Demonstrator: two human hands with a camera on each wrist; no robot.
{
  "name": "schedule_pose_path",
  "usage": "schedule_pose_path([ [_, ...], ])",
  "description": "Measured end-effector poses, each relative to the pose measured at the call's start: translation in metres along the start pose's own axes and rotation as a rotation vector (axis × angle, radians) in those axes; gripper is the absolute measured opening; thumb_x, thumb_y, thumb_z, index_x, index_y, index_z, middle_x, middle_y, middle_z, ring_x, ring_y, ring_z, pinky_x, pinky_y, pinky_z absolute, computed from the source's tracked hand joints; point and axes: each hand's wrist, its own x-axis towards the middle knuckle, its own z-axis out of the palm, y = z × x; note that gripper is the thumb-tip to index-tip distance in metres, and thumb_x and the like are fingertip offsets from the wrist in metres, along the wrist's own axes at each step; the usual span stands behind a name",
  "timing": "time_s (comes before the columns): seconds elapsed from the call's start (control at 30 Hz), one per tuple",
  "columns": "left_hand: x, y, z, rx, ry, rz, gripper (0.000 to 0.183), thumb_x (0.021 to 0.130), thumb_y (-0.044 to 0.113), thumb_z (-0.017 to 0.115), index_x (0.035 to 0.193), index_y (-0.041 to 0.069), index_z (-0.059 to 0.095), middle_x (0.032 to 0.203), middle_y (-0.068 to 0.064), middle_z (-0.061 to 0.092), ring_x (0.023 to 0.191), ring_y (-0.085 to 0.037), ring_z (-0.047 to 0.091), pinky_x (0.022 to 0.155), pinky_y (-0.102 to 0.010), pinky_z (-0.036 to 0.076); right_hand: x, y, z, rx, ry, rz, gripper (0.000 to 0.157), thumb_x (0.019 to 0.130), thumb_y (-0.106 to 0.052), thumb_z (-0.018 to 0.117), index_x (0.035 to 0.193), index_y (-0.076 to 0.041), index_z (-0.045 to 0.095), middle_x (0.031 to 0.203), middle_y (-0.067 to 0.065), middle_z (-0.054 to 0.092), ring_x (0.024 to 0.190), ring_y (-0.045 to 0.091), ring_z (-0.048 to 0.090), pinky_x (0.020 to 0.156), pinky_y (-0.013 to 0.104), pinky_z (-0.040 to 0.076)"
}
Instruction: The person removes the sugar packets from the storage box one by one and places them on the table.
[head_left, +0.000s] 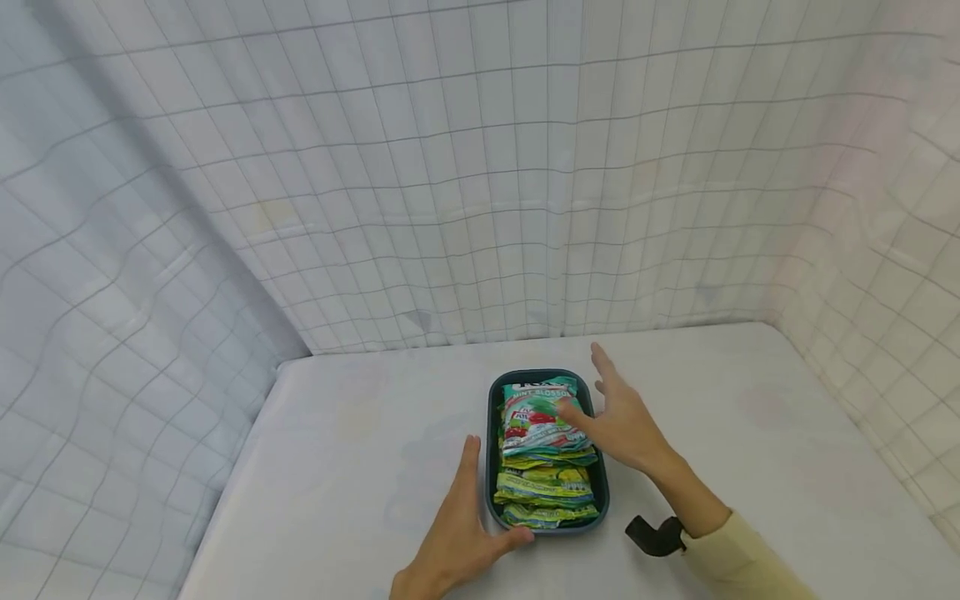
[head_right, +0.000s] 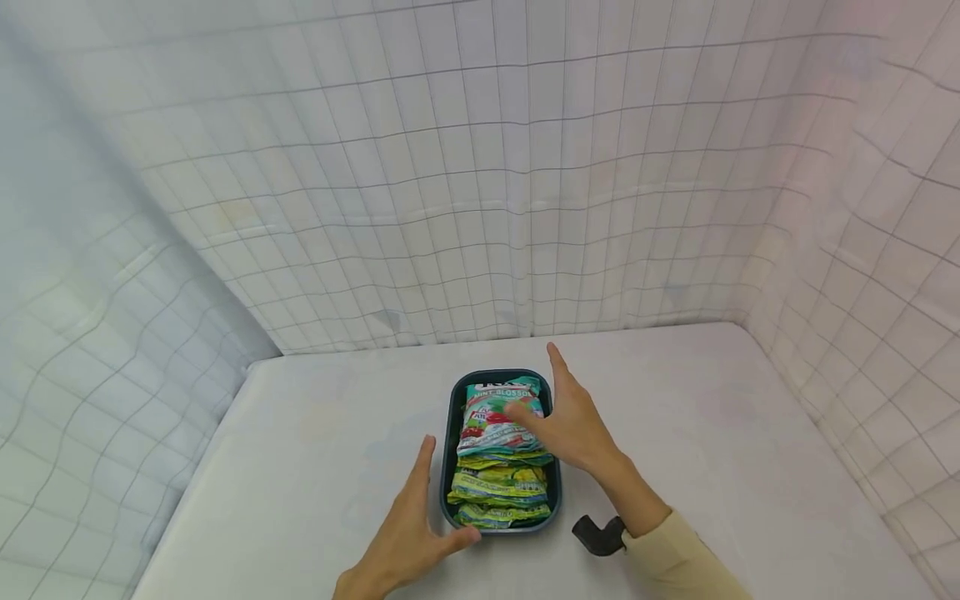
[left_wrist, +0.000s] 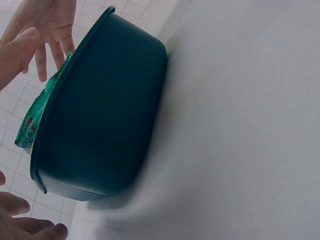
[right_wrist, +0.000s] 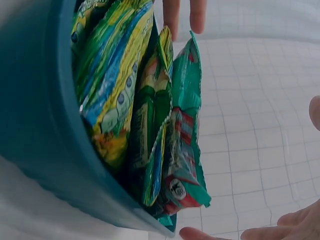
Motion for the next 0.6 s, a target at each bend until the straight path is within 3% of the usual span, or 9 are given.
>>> schedule_pose_path([
  [0.13, -0.001, 0.002, 0.004, -0.049, 0.015, -0.045, 0.135, 0.075, 0.053, 0.088, 0.164, 0.018, -0.006, 0.17, -0.013, 0.003, 0.153, -0.031, 0.014, 0.117, -0.054, 0.026, 0.001, -0.005, 0.004, -0.02, -0.002, 0.022, 0.109, 0.089, -0.063, 0.068, 0.165, -0.012, 0.008, 0.166, 0.016, 0.022, 0.135, 0.051, 0.044, 0.093, 0.069, 0.047],
  [0.33, 0.0, 0.003, 0.01, -0.139, 0.044, -0.128, 0.134, 0.077, 0.049, 0.089, 0.164, 0.023, -0.009, 0.169, -0.017, 0.006, 0.149, -0.039, 0.025, 0.114, -0.053, 0.032, 0.002, -0.004, 0.01, -0.008, -0.001, 0.052, 0.108, 0.09, -0.063, 0.067, 0.164, -0.009, 0.01, 0.165, 0.02, 0.024, 0.134, 0.051, 0.046, 0.092, 0.067, 0.048],
  [0.6, 0.001, 0.001, 0.021, -0.22, 0.051, -0.142, 0.133, 0.078, 0.046, 0.089, 0.164, 0.018, -0.008, 0.167, -0.023, 0.012, 0.15, -0.041, 0.023, 0.113, -0.057, 0.032, 0.004, -0.009, 0.018, 0.019, -0.037, 0.144, 0.111, 0.088, -0.06, 0.072, 0.164, -0.008, 0.011, 0.163, 0.025, 0.024, 0.135, 0.051, 0.044, 0.099, 0.065, 0.044],
])
